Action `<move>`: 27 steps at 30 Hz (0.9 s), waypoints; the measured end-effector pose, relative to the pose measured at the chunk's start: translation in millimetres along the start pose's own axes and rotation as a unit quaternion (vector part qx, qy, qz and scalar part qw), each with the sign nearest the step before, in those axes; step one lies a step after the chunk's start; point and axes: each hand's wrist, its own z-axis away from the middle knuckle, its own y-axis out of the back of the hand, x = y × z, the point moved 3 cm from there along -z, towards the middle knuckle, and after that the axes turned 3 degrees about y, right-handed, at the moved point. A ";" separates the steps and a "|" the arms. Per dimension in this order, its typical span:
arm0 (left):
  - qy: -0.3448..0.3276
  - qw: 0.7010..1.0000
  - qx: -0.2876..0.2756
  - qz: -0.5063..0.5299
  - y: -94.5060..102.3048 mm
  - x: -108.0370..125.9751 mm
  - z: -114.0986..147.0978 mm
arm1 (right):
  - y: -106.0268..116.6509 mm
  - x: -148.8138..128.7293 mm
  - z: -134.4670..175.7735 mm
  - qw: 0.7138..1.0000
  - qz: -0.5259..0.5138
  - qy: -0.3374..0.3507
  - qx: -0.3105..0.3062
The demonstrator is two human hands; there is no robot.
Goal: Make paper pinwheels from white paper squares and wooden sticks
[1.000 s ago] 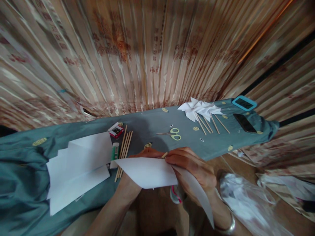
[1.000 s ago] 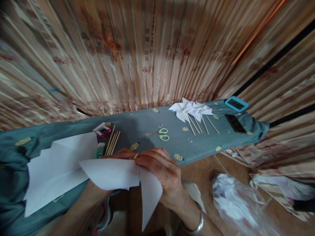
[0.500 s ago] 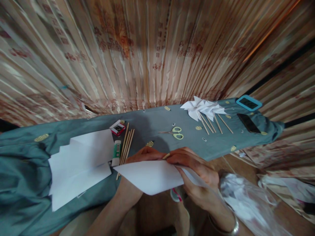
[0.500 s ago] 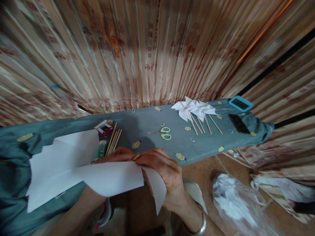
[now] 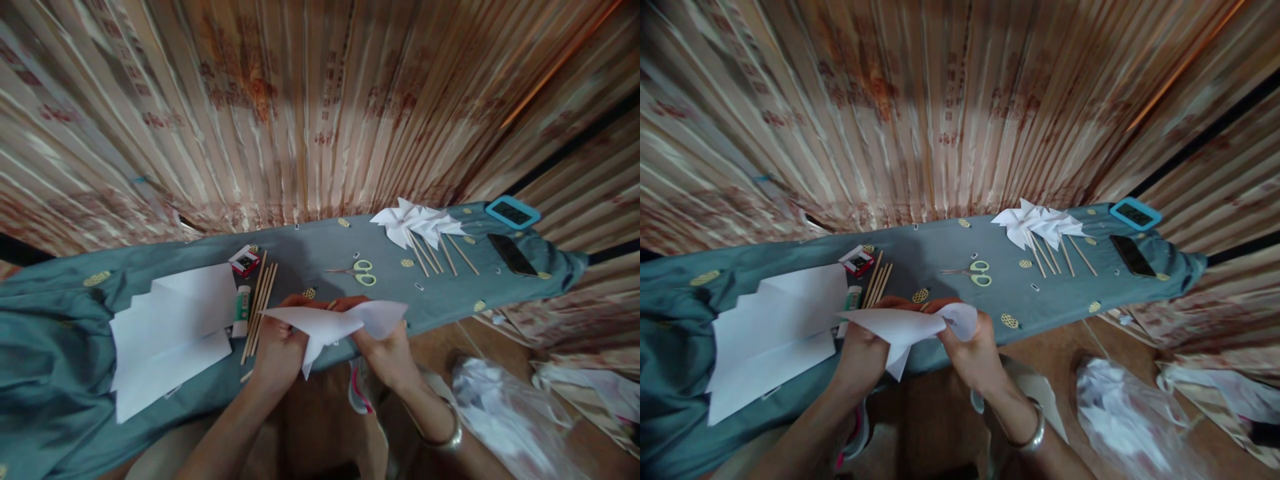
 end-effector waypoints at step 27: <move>0.084 0.995 0.016 0.044 0.3 -54.1 -23.5 | -10.8 72.5 -8.3 0.956 -0.100 -0.254 0.104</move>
